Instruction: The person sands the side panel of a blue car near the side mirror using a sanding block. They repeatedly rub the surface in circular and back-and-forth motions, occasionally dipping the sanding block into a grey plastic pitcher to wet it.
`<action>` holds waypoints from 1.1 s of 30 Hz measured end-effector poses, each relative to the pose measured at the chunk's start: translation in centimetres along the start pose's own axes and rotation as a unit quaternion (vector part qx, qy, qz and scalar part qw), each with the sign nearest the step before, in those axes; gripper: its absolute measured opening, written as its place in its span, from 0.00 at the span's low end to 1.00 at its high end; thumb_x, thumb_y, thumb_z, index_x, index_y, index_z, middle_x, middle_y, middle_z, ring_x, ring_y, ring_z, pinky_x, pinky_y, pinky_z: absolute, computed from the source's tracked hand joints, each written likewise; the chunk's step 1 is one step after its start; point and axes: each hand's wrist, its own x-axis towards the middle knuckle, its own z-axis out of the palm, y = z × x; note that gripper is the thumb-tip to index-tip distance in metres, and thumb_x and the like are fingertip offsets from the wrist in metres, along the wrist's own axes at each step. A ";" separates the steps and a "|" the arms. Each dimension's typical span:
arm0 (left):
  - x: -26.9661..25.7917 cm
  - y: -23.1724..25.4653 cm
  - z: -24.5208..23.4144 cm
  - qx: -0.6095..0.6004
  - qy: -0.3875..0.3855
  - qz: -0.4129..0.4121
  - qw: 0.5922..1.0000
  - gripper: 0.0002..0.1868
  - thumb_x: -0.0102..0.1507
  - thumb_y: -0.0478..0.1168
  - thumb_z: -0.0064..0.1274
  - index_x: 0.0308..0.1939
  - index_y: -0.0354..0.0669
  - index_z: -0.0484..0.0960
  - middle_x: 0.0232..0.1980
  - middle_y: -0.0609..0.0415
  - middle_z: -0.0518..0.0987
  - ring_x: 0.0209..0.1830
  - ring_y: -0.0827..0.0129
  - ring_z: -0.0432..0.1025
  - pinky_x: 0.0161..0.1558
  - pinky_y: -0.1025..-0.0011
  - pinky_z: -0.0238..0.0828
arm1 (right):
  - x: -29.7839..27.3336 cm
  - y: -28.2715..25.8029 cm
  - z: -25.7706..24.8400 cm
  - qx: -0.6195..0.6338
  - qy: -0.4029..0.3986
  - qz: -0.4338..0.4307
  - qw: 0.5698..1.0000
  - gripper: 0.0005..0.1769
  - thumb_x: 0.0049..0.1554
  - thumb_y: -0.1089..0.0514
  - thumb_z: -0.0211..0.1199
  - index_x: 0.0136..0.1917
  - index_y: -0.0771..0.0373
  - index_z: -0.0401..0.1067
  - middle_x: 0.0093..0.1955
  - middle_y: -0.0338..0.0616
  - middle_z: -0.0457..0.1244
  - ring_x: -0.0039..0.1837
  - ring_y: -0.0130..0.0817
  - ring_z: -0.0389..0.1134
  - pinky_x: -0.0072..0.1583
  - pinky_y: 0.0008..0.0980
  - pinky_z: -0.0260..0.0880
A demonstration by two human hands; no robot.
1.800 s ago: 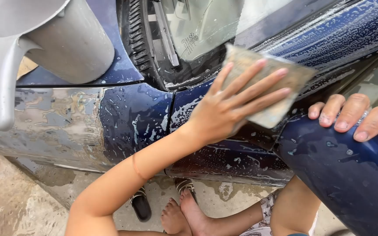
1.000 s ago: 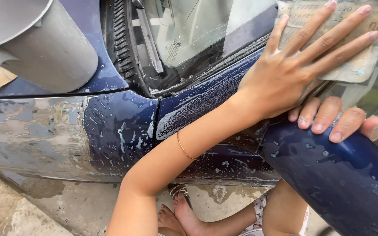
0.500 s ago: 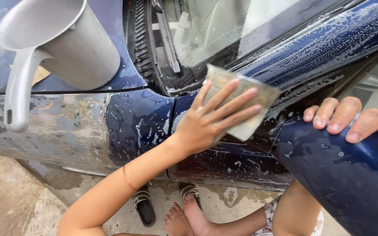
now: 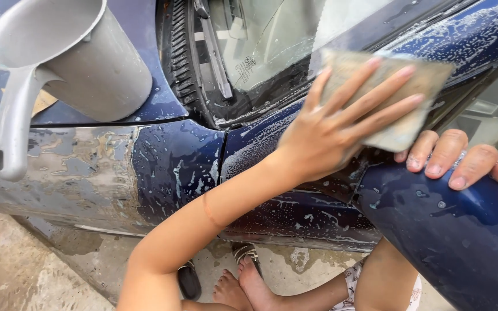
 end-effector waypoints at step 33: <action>0.5 0.0 -1.1 0.015 -0.005 -0.004 1.000 0.29 0.81 0.47 0.48 0.81 0.72 0.51 0.81 0.66 0.50 0.83 0.66 0.50 0.78 0.52 0.56 | -1.4 -0.3 -1.1 -0.028 -0.013 0.019 0.999 0.25 0.80 0.46 0.35 0.52 0.49 0.72 0.54 0.37 0.64 0.59 0.36 0.68 0.71 0.41 0.72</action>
